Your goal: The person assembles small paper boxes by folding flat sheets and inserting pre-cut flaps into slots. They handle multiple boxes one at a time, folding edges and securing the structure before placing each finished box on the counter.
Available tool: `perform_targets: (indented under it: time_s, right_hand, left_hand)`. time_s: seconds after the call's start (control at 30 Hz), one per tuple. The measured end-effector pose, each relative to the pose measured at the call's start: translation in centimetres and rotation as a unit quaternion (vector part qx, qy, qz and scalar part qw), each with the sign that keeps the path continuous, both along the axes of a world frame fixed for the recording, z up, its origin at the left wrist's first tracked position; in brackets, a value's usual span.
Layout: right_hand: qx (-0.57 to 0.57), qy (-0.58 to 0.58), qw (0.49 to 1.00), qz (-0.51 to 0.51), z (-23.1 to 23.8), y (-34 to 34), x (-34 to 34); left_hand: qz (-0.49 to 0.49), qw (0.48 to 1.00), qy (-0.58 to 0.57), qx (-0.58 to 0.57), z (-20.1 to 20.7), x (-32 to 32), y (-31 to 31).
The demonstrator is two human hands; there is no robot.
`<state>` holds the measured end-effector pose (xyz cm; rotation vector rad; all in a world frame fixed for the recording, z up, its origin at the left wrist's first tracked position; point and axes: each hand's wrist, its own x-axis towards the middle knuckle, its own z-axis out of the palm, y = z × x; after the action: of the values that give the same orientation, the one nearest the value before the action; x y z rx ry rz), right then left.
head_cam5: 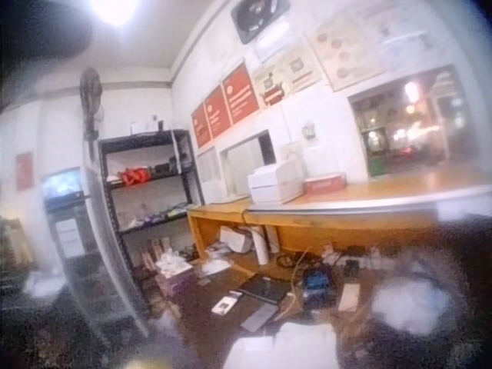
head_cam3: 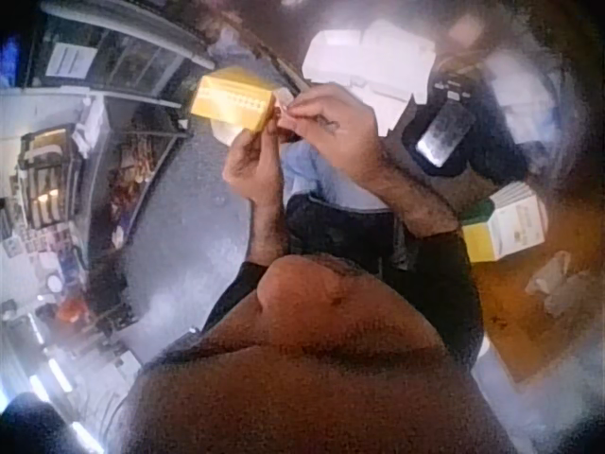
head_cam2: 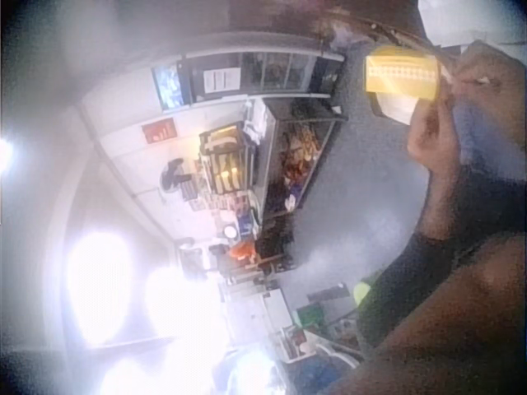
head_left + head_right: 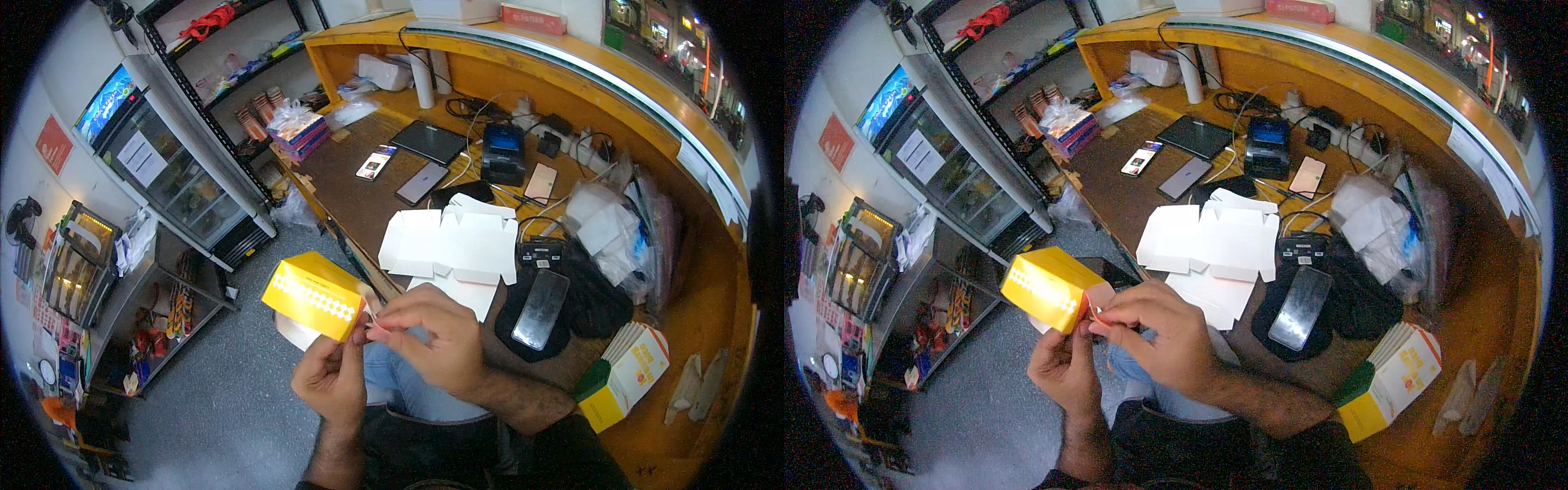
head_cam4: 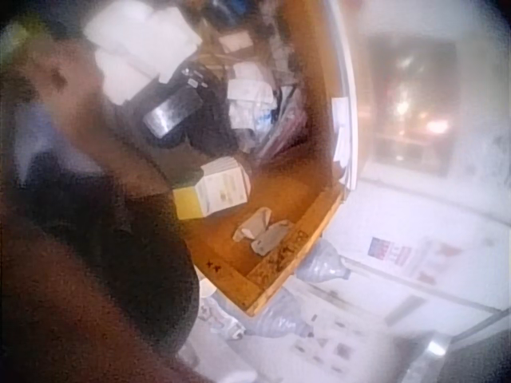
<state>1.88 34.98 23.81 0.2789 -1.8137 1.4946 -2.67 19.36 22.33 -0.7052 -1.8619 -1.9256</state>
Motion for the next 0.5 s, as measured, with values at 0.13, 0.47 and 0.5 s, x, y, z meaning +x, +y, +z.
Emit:
perform_targets:
  time_s: [0.13,0.47,0.5]
  right_hand:
    - [0.071,0.075,0.995,0.008,0.8,-0.3,-0.4]
    - [0.046,0.028,0.999,0.007,0.9,-0.1,0.8]
    - [0.039,0.021,0.999,0.008,1.0,-0.1,0.9]
  left_hand:
    - [-0.034,0.994,-0.036,0.100,0.5,-0.2,-0.4]
    - [-0.136,0.968,-0.149,0.149,0.4,0.7,-1.6]
    - [-0.144,0.963,-0.161,0.159,0.7,0.8,-1.5]
